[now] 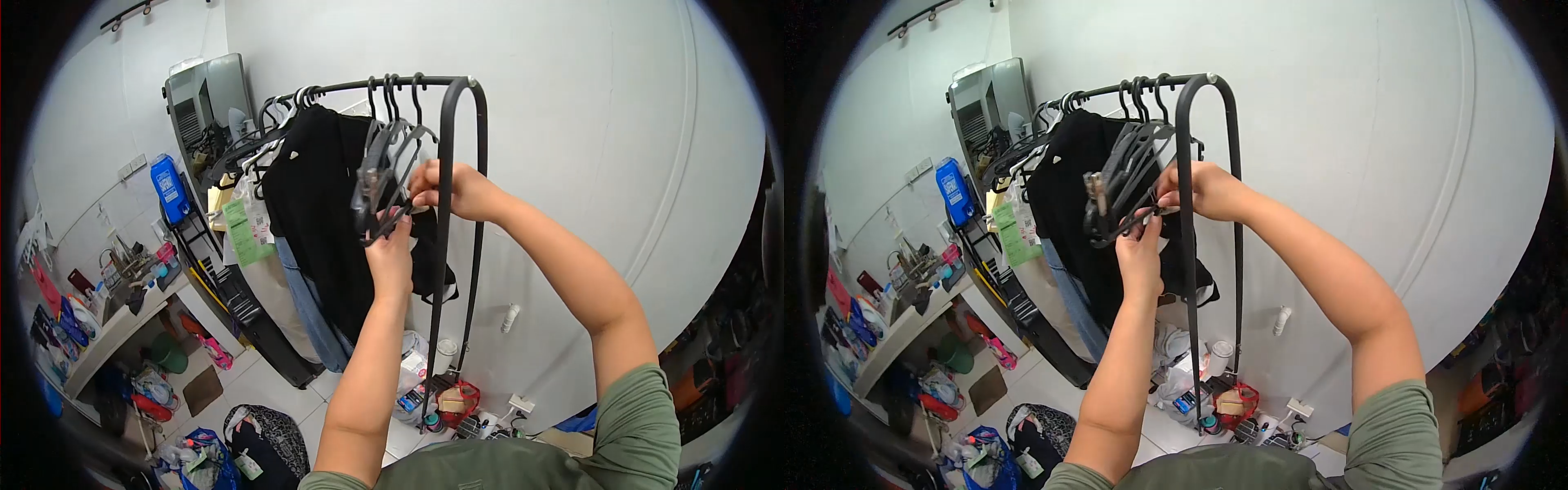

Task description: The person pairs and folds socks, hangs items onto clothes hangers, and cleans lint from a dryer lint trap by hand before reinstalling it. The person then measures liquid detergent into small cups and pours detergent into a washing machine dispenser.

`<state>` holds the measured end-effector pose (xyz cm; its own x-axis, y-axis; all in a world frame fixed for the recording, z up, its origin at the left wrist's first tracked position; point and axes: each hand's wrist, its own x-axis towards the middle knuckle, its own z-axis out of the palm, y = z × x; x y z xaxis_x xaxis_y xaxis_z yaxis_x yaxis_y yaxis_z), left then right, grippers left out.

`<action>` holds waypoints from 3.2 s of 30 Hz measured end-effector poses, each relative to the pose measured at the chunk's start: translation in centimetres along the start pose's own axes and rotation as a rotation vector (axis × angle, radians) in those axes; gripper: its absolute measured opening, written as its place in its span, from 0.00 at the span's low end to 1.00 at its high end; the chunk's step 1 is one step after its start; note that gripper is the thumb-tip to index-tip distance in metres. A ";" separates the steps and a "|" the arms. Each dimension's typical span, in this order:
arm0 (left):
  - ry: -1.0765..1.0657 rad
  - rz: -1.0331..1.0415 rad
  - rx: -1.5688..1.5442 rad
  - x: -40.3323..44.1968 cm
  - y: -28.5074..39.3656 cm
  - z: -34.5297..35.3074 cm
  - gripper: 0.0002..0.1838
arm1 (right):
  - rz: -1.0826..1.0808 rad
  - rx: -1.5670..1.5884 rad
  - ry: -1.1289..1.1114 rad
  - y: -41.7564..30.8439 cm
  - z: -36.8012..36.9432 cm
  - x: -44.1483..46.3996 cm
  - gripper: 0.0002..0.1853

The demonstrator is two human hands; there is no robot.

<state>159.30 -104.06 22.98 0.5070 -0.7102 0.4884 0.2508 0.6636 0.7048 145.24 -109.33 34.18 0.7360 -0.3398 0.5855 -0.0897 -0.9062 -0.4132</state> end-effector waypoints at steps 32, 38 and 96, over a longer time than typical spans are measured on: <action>0.031 0.316 0.301 -0.3 1.7 -1.0 0.06 | 0.176 0.029 -0.138 0.3 -0.3 3.0 0.21; 0.044 0.168 0.311 0.8 2.6 -1.7 0.04 | 0.153 0.091 -0.044 1.3 -0.1 3.0 0.18; -0.055 0.124 0.225 0.0 4.8 -4.5 0.09 | -0.032 -0.177 -0.079 -8.6 3.6 6.5 0.21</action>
<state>164.16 -99.82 24.01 0.4756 -0.6424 0.6009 -0.0036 0.6817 0.7317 153.23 -102.82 39.00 0.7902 -0.2952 0.5370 -0.1768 -0.9489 -0.2614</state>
